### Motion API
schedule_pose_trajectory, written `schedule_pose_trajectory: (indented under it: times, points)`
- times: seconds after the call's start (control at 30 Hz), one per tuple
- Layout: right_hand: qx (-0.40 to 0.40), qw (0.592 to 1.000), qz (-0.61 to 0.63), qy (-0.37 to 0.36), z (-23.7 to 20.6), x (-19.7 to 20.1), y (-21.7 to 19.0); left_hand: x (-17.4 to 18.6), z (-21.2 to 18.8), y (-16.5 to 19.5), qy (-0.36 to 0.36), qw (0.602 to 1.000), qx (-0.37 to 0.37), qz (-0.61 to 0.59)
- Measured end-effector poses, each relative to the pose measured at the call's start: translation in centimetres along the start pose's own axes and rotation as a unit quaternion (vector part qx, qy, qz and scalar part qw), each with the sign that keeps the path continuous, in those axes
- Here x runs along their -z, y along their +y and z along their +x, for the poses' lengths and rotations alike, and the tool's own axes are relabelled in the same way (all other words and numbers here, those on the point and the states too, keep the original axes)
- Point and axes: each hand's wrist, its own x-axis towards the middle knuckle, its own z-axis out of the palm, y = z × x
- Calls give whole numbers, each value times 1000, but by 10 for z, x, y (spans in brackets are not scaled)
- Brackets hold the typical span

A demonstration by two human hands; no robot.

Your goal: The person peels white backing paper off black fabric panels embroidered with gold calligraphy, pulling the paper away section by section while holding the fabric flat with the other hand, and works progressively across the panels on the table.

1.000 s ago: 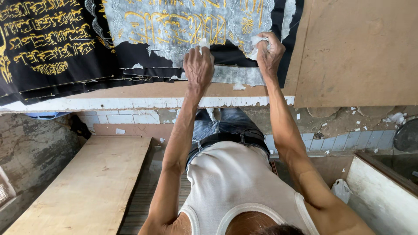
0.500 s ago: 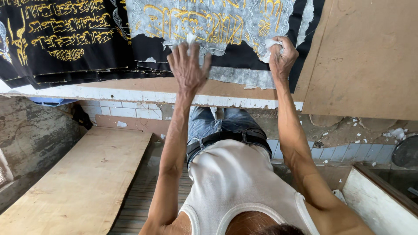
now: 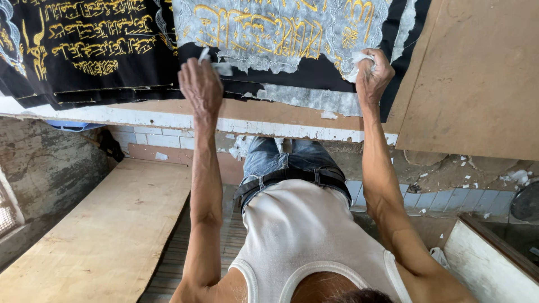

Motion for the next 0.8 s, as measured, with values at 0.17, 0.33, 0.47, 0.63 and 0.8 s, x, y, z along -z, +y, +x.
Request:
schedule_pose_trajectory:
  times: [0.17, 0.33, 0.47, 0.63, 0.8]
  points:
    - [-4, 1000, -3, 4, -2, -2, 7, 18, -16, -58, -5, 991, 117, -69]
    - [2, 1000, 4, 4, 4, -2, -8, 15, -23, -4, 68, 917, 118, -376]
    - [-211, 962, 172, -3, -4, -21, -50, 32, -15, 108, 4, 786, 180, -592]
    - [-361, 794, 489, -15, -39, -73, -101, 53, 2, 195, -98, 921, 38, -374]
    - [-360, 828, 428, -40, -39, -86, -111, 49, -8, 174, -20, 943, -54, -329]
